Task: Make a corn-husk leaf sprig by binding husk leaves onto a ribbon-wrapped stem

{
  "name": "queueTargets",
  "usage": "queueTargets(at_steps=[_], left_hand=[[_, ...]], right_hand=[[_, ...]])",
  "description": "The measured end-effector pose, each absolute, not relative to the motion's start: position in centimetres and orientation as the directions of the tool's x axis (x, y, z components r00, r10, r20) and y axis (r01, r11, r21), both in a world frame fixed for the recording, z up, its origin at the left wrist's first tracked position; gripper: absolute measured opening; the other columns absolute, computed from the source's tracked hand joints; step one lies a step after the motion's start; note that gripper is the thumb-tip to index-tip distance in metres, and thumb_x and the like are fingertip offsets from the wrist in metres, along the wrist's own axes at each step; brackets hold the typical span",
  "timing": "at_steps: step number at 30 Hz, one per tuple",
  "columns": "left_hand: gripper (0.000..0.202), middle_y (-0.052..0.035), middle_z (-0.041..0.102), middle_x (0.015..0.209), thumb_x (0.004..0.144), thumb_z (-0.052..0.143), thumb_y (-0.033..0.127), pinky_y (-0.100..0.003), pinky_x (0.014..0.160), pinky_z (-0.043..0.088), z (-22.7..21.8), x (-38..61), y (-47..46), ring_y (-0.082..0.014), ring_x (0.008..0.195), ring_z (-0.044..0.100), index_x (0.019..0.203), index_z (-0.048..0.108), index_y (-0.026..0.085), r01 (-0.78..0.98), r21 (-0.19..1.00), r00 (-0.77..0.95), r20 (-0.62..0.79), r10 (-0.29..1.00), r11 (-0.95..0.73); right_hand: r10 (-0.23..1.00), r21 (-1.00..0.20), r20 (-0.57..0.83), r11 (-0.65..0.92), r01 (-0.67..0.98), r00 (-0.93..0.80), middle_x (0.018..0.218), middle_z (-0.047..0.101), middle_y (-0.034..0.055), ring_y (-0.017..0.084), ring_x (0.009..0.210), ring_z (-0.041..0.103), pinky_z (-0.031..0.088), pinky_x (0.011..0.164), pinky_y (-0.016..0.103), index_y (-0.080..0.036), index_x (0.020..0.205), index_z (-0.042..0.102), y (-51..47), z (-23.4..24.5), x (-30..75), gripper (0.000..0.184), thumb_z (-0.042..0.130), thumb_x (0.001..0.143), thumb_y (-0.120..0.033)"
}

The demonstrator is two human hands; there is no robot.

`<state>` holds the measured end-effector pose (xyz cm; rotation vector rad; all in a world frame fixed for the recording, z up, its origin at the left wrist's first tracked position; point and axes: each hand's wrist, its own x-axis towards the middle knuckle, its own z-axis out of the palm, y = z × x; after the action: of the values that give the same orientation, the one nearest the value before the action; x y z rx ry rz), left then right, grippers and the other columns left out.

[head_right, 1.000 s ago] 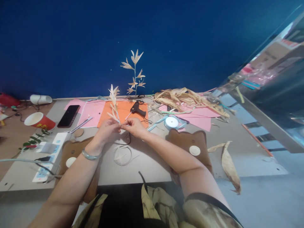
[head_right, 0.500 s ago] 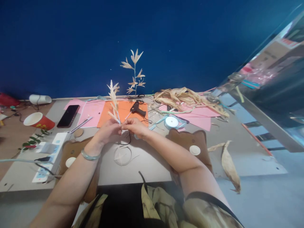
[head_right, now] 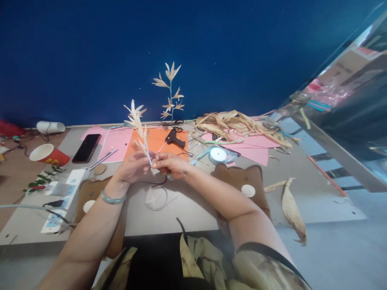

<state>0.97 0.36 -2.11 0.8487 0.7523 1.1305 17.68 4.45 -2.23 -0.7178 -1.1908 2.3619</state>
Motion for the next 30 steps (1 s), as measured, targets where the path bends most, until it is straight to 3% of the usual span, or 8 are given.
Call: queueTargets(at_steps=[6,14,17,21,25,30], left_hand=[[0.025,-0.0003,0.062,0.058,0.057,0.083,0.029,-0.02,0.045,0.042,-1.8,1.2,0.3,-0.0091,0.049,0.056,0.067,0.065,0.013,-0.398,0.91,0.11,-0.078,0.991,0.116],[0.027,0.0003,0.062,0.052,0.061,0.079,0.032,-0.022,0.048,0.045,-1.8,1.5,0.4,-0.0092,0.046,0.055,0.066,0.06,0.014,-0.174,0.984,-0.031,0.025,0.999,-0.03],[0.028,0.0002,0.062,0.051,0.062,0.078,0.033,-0.021,0.045,0.043,-2.1,1.5,0.5,-0.0089,0.043,0.053,0.066,0.058,0.014,-0.05,0.999,-0.088,-0.007,0.996,0.002],[0.024,0.0008,0.061,0.048,0.064,0.074,0.032,-0.021,0.043,0.043,-2.8,1.7,0.7,-0.0095,0.041,0.053,0.065,0.057,0.015,0.062,0.996,-0.195,-0.05,0.98,0.063],[0.022,0.0011,0.06,0.047,0.065,0.072,0.03,-0.022,0.046,0.045,-3.2,2.1,0.7,-0.0109,0.043,0.056,0.064,0.057,0.015,0.096,0.994,-0.251,-0.035,0.967,0.06],[0.023,0.0017,0.059,0.046,0.064,0.074,0.03,-0.022,0.046,0.044,-3.2,2.4,0.6,-0.0108,0.042,0.055,0.063,0.056,0.015,0.052,0.997,-0.289,-0.046,0.956,0.064]], right_hand=[[0.567,-0.821,-0.251,-0.554,-0.138,-0.784,0.046,0.043,-0.0092,0.001,0.038,0.019,0.01,0.039,0.018,-0.015,0.067,0.054,4.7,-2.4,17.7,0.027,0.078,0.059,-0.025],[0.655,-0.901,-0.265,-0.43,-0.06,-0.707,0.05,0.051,-0.0064,0.002,0.039,0.026,0.014,0.038,0.019,-0.014,0.067,0.057,5.3,-2.4,17.7,0.031,0.08,0.056,-0.031],[0.707,-0.956,-0.216,-0.294,-0.002,-0.673,0.053,0.054,-0.0048,0.003,0.042,0.033,0.021,0.04,0.018,-0.014,0.067,0.058,5.7,-3.0,17.6,0.03,0.079,0.057,-0.034],[0.81,-0.996,-0.044,0.01,0.089,-0.585,0.061,0.06,-0.0006,0.008,0.055,0.049,0.036,0.054,0.021,-0.013,0.063,0.058,5.5,-3.6,17.4,0.023,0.073,0.064,-0.031],[0.864,-0.943,0.101,0.241,0.23,-0.494,0.061,0.06,0.0005,0.009,0.057,0.049,0.035,0.054,0.021,-0.012,0.063,0.061,4.6,-3.5,17.2,0.018,0.066,0.07,-0.027],[0.863,-0.909,0.175,0.327,0.258,-0.475,0.061,0.059,0.0006,0.01,0.058,0.049,0.035,0.057,0.022,-0.013,0.063,0.06,4.1,-3.4,17.1,0.018,0.062,0.075,-0.026]])
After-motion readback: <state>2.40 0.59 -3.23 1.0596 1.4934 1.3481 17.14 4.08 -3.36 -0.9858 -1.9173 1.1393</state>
